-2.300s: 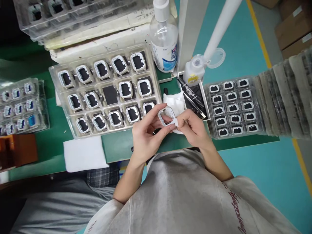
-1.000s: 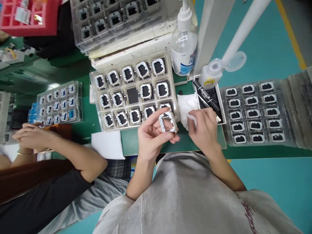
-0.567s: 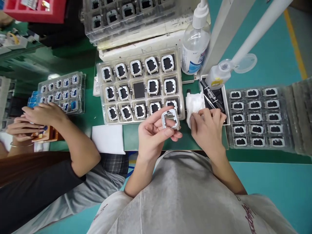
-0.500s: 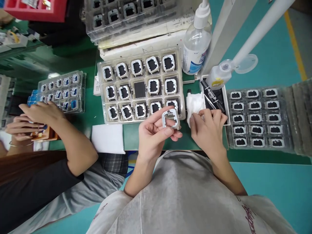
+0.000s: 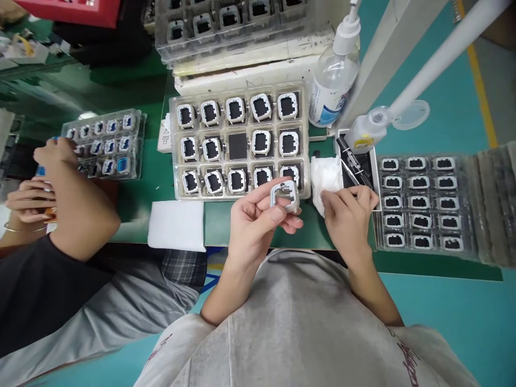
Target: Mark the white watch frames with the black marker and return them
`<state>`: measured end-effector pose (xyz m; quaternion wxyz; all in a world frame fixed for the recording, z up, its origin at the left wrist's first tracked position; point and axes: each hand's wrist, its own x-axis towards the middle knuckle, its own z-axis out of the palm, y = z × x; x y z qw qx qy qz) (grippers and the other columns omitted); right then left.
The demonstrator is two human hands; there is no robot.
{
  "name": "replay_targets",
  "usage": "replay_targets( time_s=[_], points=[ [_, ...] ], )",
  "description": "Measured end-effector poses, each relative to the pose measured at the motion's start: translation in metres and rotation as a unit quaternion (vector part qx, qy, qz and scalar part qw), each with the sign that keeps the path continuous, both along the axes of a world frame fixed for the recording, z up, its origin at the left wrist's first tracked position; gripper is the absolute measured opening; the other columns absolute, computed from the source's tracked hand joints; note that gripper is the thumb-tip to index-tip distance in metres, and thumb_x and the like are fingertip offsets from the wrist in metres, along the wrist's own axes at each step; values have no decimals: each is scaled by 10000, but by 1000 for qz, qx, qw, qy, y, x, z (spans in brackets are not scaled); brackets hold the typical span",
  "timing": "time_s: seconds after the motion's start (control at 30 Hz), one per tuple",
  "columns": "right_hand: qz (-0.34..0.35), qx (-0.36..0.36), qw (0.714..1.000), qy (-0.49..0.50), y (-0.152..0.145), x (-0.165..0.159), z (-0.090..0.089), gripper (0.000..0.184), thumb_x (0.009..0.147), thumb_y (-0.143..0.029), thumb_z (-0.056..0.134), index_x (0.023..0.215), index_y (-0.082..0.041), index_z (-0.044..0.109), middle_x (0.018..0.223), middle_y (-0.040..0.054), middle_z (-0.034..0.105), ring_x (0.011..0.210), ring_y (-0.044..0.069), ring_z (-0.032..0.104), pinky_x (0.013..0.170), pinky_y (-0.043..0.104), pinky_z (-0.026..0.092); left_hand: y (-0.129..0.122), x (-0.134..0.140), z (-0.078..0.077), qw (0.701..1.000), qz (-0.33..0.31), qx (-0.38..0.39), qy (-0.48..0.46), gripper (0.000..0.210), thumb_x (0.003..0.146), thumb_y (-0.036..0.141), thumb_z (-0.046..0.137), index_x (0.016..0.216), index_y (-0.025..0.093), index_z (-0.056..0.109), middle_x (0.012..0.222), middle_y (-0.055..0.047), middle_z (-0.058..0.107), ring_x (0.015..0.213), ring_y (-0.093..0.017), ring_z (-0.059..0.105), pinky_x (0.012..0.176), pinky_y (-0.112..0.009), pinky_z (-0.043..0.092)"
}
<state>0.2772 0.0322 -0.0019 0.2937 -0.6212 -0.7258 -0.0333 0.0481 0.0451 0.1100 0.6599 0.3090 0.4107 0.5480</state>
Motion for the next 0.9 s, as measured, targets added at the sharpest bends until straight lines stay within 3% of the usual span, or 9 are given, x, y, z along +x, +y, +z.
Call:
replay_targets(
  time_s=[0.17,0.27,0.37,0.43,0.5,0.63,0.73,0.9],
  points=[
    [-12,-7,999,35,1,-1,-4,280,1233,-150,686,1071,-280,875,989,61,871,1134,342,622,1111,587,408,-2,-1,2,1000,-9,-2,-8,621,804,621,1268,1239,248,1028,890,-19,940,688,-237,942,588,-254,758],
    [-17,-8,999,42,-1,-2,4,231,1267,-232,699,1194,-286,911,1087,77,915,1141,353,672,1113,592,444,-8,-3,6,998,-30,9,-46,488,849,490,1266,1241,299,1048,903,0,951,667,-224,937,594,-249,776],
    [13,38,994,101,-9,-5,34,313,1288,-248,676,1502,-319,894,1369,113,934,1252,371,774,1185,639,534,-19,-8,8,994,-85,18,-70,520,891,321,1241,1370,317,1039,953,-15,975,664,-243,944,607,-270,803],
    [78,70,973,205,-16,-9,61,424,1297,-317,683,1698,-353,819,1427,117,927,1291,386,832,1205,661,609,-28,-11,8,989,-123,23,-85,579,939,253,1204,1481,324,1011,985,-33,985,724,-277,975,644,-294,830],
    [159,86,938,296,-20,-16,86,537,1300,-495,690,1811,-342,756,1390,126,943,1193,410,851,1021,639,675,-35,-13,6,984,-148,23,-100,614,976,198,1166,1545,347,988,1024,-42,994,797,-304,1001,680,-313,849],
    [198,83,922,323,-22,-30,111,434,1250,-573,790,1624,-380,892,1250,100,950,1038,387,865,868,608,699,-42,-14,1,980,-164,8,-113,642,988,222,1158,1585,367,969,1027,-47,990,794,-326,999,650,-349,847],
    [191,108,920,325,-20,-35,111,363,1255,-582,794,1528,-387,930,1149,84,937,946,356,835,829,602,699,-44,-15,-1,978,-174,-3,-117,661,999,310,1164,1621,375,950,936,-30,958,705,-297,964,592,-328,811],
    [192,92,926,313,-23,-34,112,392,1263,-562,777,1565,-353,916,1136,108,926,942,365,819,825,614,698,-43,-16,-5,970,-199,-5,-142,639,1061,340,1121,1666,388,924,936,-29,955,677,-243,943,569,-253,759]
  ],
)
